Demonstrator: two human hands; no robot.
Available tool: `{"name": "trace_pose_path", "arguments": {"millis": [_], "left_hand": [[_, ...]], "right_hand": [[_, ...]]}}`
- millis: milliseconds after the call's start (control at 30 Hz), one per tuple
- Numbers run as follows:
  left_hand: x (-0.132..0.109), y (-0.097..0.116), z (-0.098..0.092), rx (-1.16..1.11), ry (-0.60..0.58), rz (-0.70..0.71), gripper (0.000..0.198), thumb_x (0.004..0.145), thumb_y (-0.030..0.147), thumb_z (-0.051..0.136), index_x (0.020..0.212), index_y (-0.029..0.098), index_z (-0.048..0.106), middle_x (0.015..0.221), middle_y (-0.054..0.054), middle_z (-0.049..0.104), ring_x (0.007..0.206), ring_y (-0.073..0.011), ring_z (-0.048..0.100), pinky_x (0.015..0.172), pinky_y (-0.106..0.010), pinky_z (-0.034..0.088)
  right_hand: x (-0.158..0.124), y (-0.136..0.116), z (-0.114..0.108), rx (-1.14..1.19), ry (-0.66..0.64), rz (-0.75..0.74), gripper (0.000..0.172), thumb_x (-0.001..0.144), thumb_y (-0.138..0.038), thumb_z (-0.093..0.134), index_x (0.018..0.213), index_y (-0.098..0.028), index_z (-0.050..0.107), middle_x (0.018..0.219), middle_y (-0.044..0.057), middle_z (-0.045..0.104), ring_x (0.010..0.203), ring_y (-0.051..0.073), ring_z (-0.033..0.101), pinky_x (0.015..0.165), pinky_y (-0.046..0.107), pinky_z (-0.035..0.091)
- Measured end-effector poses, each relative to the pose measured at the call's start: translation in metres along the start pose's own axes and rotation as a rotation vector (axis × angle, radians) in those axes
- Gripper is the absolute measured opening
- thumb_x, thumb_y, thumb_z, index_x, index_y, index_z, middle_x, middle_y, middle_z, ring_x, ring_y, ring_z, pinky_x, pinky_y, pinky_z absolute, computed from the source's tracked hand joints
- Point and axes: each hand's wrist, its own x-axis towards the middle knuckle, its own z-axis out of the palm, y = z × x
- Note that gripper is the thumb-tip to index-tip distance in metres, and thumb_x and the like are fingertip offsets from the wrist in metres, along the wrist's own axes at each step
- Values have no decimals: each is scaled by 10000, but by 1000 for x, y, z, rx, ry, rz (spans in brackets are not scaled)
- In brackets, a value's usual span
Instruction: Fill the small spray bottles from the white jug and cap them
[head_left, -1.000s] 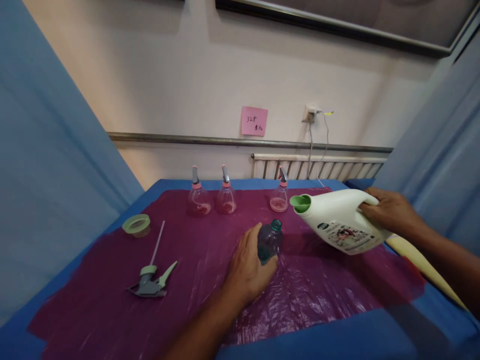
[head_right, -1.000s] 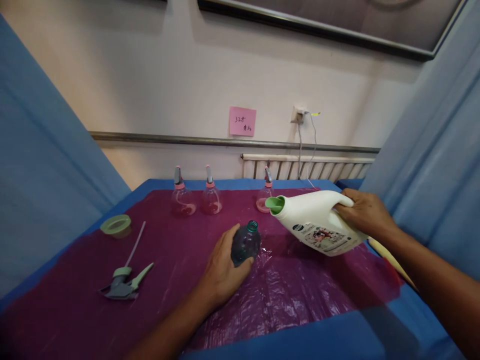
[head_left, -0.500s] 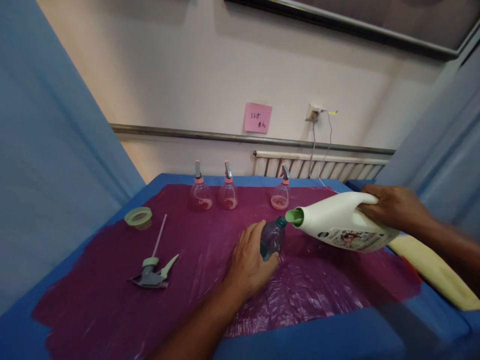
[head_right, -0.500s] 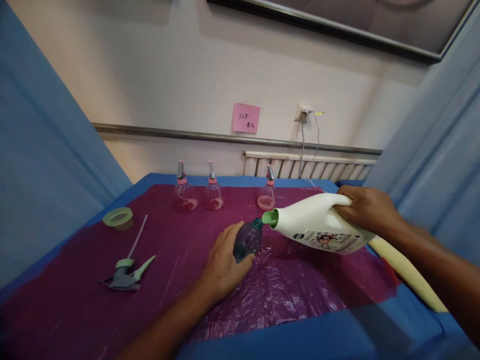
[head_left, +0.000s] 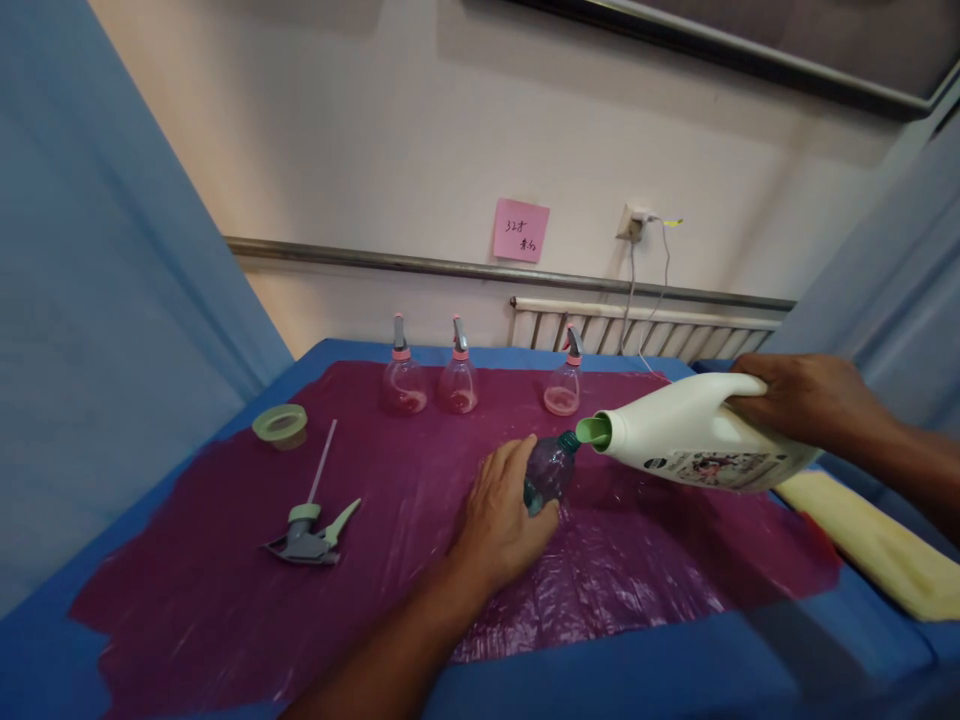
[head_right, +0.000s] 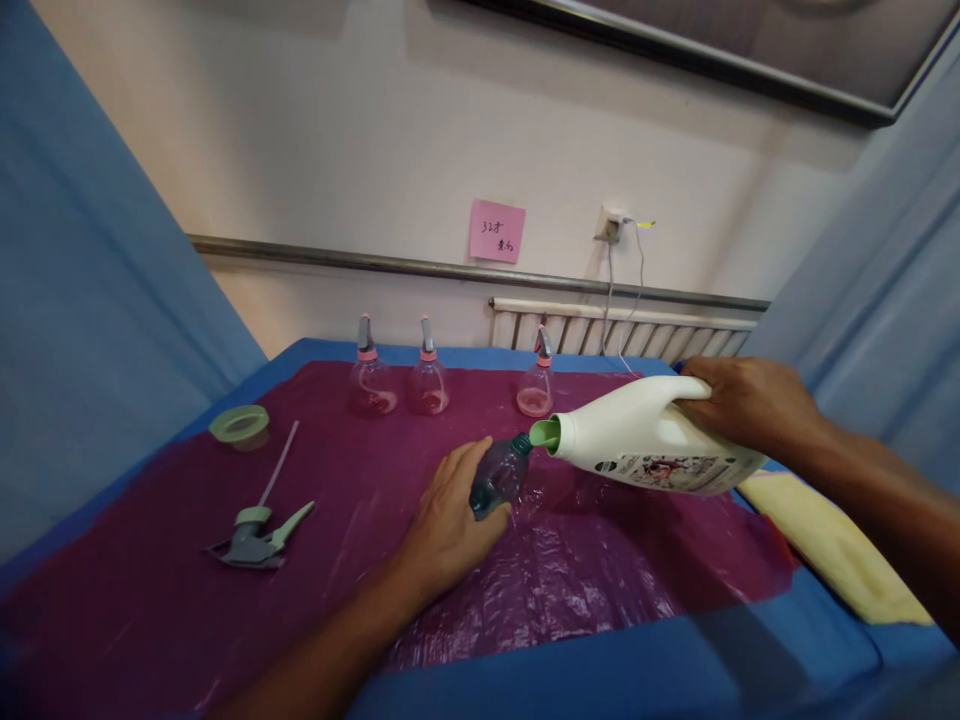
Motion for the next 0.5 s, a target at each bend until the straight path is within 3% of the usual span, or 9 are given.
{"name": "trace_pose_path", "arguments": {"millis": [500], "left_hand": [[-1, -2, 2, 4, 2, 38, 846, 862, 200, 771, 1669, 243, 521, 1633, -143, 627, 1516, -365, 593, 1310, -604, 480]], "right_hand": [[3, 0, -13, -70, -42, -39, 448, 828, -665, 481, 921, -314, 744, 926, 72, 831, 874, 324, 763, 683, 377, 402]]}}
